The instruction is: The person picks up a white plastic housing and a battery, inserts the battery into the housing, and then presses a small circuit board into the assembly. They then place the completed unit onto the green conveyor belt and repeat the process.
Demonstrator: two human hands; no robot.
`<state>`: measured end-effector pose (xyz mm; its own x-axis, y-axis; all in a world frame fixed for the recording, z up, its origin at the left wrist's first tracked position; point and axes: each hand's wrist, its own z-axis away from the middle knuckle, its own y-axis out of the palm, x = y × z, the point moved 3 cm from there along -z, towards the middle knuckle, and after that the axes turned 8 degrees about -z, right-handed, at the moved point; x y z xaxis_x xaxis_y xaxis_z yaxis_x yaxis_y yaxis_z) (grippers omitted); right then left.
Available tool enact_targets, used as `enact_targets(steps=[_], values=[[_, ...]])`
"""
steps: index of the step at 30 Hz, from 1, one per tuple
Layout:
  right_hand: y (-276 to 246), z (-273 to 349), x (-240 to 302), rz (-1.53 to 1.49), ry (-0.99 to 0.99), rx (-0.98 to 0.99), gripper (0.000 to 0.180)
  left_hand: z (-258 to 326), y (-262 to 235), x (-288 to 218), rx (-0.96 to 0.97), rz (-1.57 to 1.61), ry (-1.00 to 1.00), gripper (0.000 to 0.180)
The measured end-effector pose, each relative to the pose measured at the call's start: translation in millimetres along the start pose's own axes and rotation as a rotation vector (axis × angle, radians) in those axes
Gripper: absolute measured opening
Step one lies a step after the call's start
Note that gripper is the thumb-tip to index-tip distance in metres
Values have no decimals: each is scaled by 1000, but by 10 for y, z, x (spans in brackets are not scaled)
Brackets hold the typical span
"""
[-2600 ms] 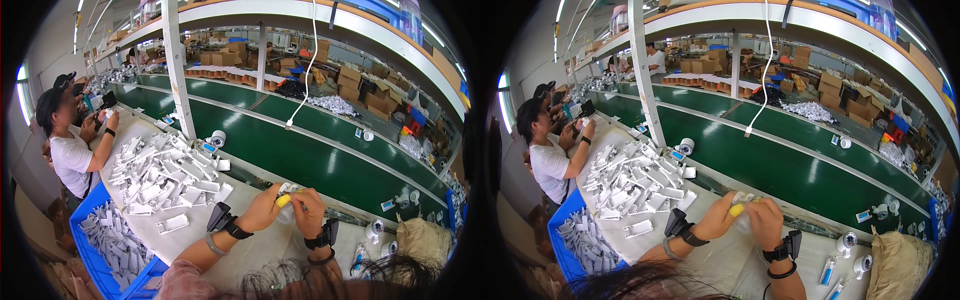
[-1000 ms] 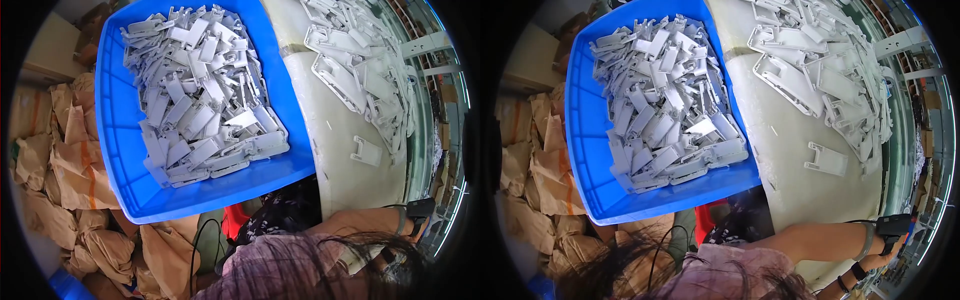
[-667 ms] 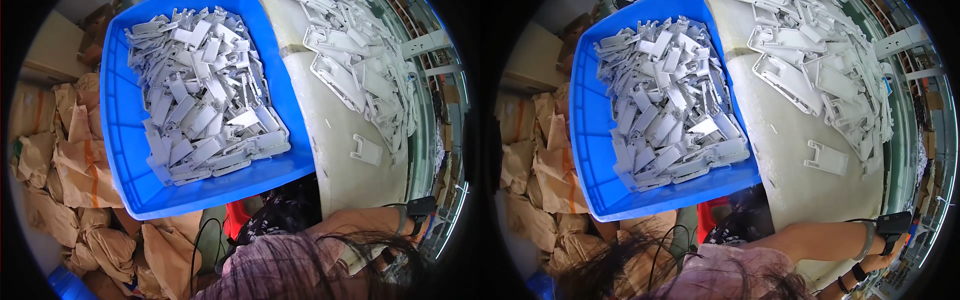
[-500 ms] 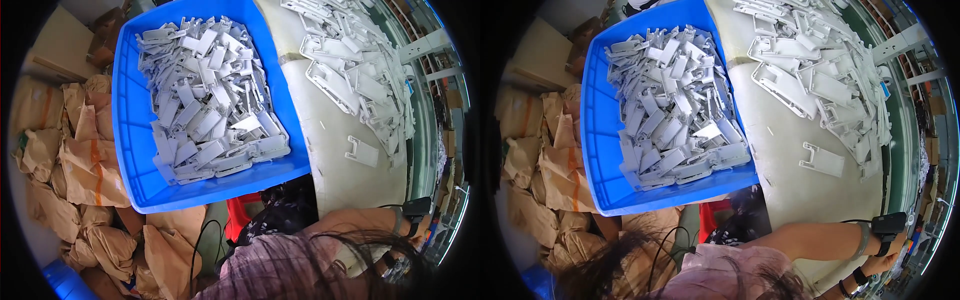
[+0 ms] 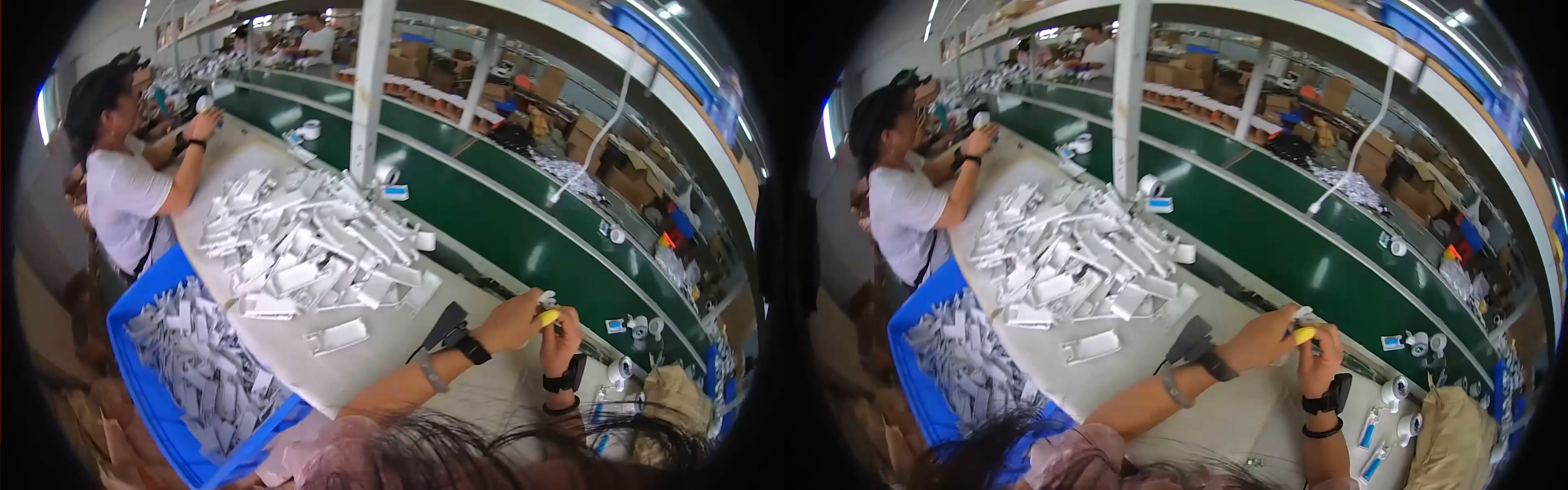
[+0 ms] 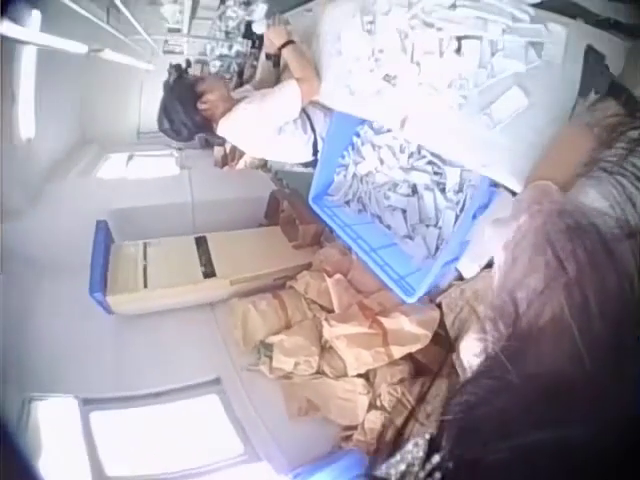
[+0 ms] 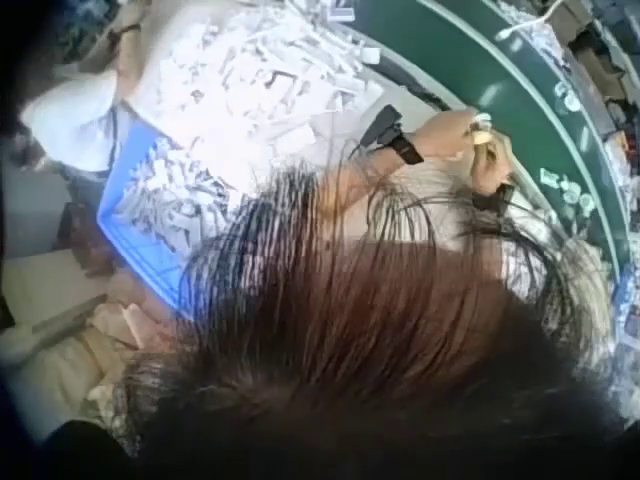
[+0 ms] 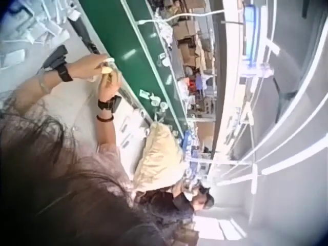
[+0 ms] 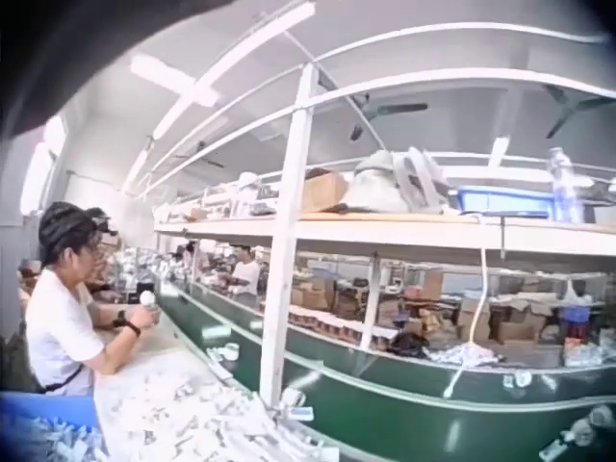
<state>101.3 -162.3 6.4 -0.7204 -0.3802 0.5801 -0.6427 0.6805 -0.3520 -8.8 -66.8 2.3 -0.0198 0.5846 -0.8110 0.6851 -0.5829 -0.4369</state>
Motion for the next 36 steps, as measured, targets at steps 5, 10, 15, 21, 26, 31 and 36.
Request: enact_targets(steps=[5,10,15,21,26,31,36], values=[[-223,-98,95,5,-136,36,24,-3,90,-62,14,18,73,41],[-341,-122,129,-37,-157,17,27,25,86,-272,-24,29,73,41],[-382,-206,185,-43,-228,79,27,73,65,-381,-28,80,81,39],[-359,-178,170,-43,-239,60,27,104,89,-343,0,195,-44,37],[-349,-164,154,-52,-229,34,25,109,119,-317,-9,183,-45,37],[-365,-190,247,-45,-238,32,24,121,100,-328,-11,159,-26,36],[-341,-192,254,-65,-254,17,25,142,115,-301,-37,116,-36,35]])
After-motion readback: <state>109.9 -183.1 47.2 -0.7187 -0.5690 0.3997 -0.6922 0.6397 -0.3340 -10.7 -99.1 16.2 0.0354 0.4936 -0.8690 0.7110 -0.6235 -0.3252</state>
